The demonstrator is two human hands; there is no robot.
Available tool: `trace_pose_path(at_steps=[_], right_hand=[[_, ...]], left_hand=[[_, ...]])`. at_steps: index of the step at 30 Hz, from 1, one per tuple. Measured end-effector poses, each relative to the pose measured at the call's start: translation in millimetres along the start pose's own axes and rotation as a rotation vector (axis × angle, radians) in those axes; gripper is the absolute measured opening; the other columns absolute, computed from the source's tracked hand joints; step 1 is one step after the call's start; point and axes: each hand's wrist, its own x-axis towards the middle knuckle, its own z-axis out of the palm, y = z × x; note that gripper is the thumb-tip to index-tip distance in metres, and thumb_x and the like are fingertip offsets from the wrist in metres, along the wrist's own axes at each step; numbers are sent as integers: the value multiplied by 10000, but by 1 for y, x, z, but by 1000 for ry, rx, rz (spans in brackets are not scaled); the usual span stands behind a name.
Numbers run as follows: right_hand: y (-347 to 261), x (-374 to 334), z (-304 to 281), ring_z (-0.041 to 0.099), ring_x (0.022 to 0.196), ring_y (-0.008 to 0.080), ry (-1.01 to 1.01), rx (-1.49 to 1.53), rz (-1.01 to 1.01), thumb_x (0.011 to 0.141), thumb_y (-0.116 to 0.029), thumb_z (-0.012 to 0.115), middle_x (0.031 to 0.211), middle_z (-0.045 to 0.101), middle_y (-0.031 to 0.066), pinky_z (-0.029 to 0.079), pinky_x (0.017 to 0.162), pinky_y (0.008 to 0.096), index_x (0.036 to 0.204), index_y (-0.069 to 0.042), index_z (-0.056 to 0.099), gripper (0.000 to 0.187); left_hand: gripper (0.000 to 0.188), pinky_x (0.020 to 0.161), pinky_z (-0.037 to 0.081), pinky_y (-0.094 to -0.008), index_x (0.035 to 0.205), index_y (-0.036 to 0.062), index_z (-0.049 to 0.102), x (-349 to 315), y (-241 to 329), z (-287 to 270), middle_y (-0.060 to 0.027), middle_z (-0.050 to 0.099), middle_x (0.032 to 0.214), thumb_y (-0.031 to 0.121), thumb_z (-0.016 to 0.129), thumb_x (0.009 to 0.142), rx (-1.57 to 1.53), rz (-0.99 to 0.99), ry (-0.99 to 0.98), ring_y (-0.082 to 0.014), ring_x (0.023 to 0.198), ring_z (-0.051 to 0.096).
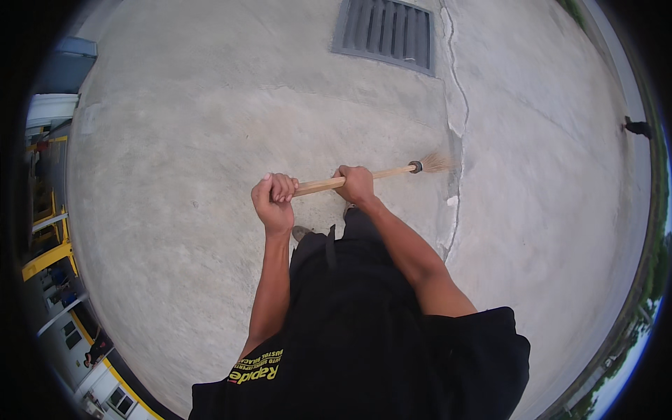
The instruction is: The person sweeps a concrete outdoor area using a traditional straw broom. They move systematically across the surface, sweeping debris toward a drain and along the edges of the pavement.
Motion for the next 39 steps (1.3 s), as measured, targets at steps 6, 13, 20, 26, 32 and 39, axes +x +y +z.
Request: trace_pose_path(at_steps=[6,13,20,26,32,39], right_hand=[[-200,25,12,691,636,313,-12,291,-443,746,-104,763,668,699,68,518,624,443,775,-167,708,89],[-262,102,91,683,656,322,-456,578,-870,754,-128,771,677,694,70,510,624,436,739,-129,677,95],[-139,64,140,731,853,384,-735,340,-456,757,-134,746,827,758,136,562,764,507,880,-129,776,127],[-14,64,31,732,844,395,-499,85,-158,825,-180,715,842,762,142,567,754,510,858,-137,767,75],[-134,119,-9,729,806,388,-373,118,-295,795,-171,710,803,760,144,567,740,507,894,-145,797,134],[-305,95,46,691,685,361,-558,520,-770,760,-118,734,703,712,107,505,618,474,781,-121,715,28]], left_hand=[[440,580,387,-324,643,198,328,-42,209,-10,30,307,515,281,427,1064,23,639,142,-92,466,262],[461,588,484,-385,598,88,365,-61,151,11,-52,382,513,164,425,1049,865,827,294,-145,470,348],[474,531,426,-345,645,84,381,-38,85,-47,-31,372,550,170,415,1110,400,528,432,-123,478,341],[496,530,387,-329,646,79,369,13,7,-14,-32,399,565,189,443,1124,284,183,33,-117,487,347],[475,558,392,-331,641,149,327,53,123,-1,5,328,529,211,418,1103,99,439,244,-105,484,290],[516,516,416,-311,568,153,301,-38,246,31,1,319,462,228,430,1062,492,1022,274,-104,414,288]])
